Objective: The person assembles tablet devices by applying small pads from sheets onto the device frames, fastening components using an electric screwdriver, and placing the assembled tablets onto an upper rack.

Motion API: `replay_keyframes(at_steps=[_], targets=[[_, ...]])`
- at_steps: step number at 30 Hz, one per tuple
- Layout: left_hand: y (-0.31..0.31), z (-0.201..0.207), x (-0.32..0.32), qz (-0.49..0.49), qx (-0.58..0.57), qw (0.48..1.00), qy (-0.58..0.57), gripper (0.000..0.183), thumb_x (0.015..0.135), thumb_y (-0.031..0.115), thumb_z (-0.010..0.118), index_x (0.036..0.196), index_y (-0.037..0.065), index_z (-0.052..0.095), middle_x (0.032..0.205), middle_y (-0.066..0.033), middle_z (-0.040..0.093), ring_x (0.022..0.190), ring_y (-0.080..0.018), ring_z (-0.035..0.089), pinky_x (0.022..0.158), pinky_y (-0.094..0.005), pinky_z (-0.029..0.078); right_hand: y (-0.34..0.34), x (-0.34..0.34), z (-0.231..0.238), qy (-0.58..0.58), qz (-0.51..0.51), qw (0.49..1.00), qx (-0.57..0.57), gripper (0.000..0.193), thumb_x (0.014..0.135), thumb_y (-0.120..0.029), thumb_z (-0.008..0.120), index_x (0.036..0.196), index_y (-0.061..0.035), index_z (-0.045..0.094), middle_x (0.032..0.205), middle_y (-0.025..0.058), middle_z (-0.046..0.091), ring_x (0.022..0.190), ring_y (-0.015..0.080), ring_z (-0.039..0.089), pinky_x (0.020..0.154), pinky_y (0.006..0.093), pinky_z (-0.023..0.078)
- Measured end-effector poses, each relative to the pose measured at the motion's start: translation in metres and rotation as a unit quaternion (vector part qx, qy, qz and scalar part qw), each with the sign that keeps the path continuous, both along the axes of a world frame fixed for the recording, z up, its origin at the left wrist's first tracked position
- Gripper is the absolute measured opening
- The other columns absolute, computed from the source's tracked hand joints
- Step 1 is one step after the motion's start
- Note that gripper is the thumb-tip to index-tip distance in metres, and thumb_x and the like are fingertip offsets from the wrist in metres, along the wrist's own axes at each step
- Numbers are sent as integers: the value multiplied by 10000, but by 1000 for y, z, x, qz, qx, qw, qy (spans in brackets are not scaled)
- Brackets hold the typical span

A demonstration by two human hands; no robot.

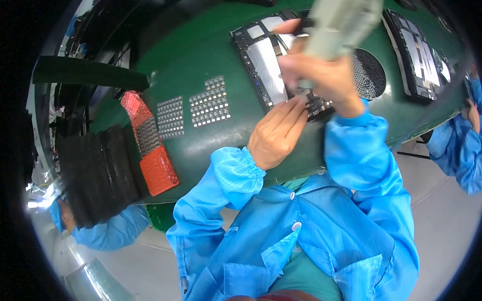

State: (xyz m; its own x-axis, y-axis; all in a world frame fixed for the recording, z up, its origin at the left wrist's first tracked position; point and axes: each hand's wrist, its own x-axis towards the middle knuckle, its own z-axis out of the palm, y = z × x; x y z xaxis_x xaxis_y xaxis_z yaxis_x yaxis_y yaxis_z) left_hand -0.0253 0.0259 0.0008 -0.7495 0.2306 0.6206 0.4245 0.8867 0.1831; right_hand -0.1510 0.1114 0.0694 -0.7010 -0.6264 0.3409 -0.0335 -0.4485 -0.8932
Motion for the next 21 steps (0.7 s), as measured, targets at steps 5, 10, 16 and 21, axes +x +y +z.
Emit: replay_keyframes(at_steps=[5,10,16,21], targets=[[-26,7,46,45,95,992,-64,240,689,4,671,916,-54,619,1022,-179,608,1010,-308,578,839,-399,484,79,-31,-24,20,149,989,-10,551,649,-255,691,1093,-1,487,844,149,579,916,317,563,976,583,299],[-31,16,77,216,563,779,-173,361,792,45,646,1121,-68,546,1123,-158,571,1013,-256,569,866,-340,466,92,-26,-38,53,266,962,-5,484,547,-216,740,947,27,613,1176,329,483,1156,461,426,1015,586,206],[-36,24,56,37,803,551,-226,536,808,15,617,1271,-68,361,1187,-109,510,1044,-177,520,907,-279,410,89,-28,-40,45,321,944,-64,495,583,-161,752,1026,9,609,1155,363,472,1126,481,443,984,539,306],[-33,41,34,55,751,638,-160,606,779,19,643,1282,-75,318,1186,-128,503,1055,-161,503,908,-274,400,75,-26,-36,30,355,929,-103,499,579,-146,747,1038,-10,604,1154,356,477,1147,479,423,1002,560,264]])
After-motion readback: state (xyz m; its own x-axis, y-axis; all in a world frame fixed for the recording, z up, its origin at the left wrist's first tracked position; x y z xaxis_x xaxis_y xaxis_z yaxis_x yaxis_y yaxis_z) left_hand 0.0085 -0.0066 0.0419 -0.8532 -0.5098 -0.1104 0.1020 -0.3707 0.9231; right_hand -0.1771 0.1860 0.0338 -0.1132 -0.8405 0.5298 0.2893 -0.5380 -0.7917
